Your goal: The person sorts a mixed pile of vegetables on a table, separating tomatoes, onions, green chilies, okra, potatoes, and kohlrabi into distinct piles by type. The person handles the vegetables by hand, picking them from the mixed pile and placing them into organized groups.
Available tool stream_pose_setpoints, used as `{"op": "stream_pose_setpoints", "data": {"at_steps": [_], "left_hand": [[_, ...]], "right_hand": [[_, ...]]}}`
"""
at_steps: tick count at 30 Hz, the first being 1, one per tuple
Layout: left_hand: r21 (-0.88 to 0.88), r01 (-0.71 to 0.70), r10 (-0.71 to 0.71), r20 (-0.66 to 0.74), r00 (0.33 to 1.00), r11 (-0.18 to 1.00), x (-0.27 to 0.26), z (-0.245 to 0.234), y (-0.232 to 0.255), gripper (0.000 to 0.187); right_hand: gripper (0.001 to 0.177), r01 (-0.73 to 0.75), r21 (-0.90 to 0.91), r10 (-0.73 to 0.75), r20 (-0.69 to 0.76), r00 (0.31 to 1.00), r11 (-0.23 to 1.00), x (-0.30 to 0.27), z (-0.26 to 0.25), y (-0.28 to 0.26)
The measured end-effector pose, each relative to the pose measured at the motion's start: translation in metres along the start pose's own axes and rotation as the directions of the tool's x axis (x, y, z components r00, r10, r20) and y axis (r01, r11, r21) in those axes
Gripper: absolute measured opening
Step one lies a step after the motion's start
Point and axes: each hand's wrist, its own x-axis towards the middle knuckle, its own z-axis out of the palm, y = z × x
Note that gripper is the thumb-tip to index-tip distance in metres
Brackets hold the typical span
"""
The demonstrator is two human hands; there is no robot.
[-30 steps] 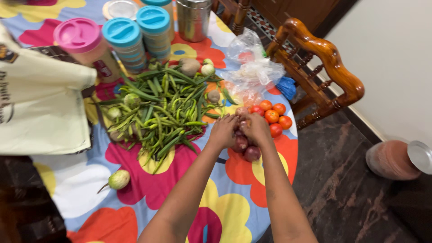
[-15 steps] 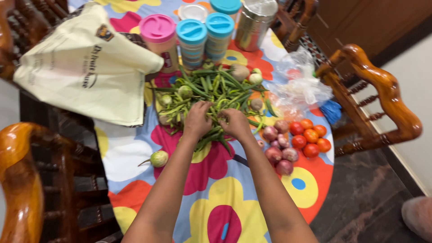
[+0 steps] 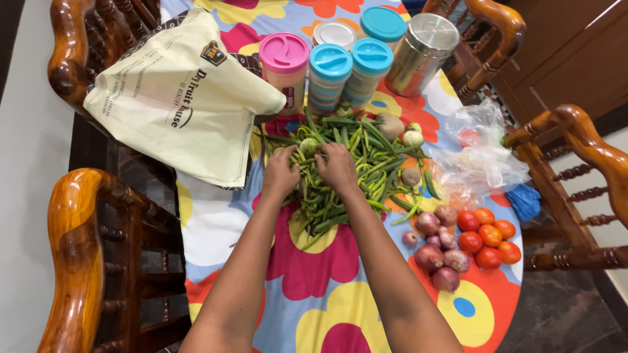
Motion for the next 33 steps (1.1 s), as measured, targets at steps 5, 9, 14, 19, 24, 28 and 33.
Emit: {"op": "stream_pose_setpoints", "data": {"at_steps": [5,9,14,19,24,28,33], "left_hand": [[0.025,-0.006,0.006,0.008,1.000,1.000,0.018,0.001,-0.022,0.049],[0.019,0.103,-0.103,0.019,0.995,0.995,0.023,-0.005,-0.050,0.046],[0.007,0.145,-0.145,0.046,0.988,0.989,0.027,-0.011,-0.054,0.049],[-0.046,0.104,-0.104,0.021,0.994,0.993,0.028,-0.006,-0.051,0.047],[-0.151,-0.056,0.045,-0.075,0.996,0.987,0.029,0.000,-0.036,0.042],[-0.494,0.162,-0.140,0.082,0.987,0.854,0.031,0.017,-0.010,0.035],[-0.423,0.078,-0.068,0.038,0.997,0.903,0.025,0.025,0.009,0.043]], "right_hand": [[0.035,-0.111,-0.163,0.127,0.088,0.988,0.980,0.028,0.017,-0.004],[0.052,-0.148,-0.333,0.211,0.160,0.964,0.931,0.034,0.022,-0.011],[0.066,-0.125,-0.371,0.198,0.168,0.966,0.920,0.031,0.025,-0.017],[0.059,-0.145,-0.156,0.157,0.065,0.985,0.977,0.034,0.016,-0.011],[0.060,-0.194,0.147,0.202,-0.038,0.979,0.970,0.030,-0.006,-0.026],[0.054,-0.153,0.276,0.168,-0.032,0.985,0.949,0.019,-0.005,-0.028],[0.044,-0.010,0.267,0.028,-0.063,0.998,0.964,0.002,-0.002,-0.016]]}}
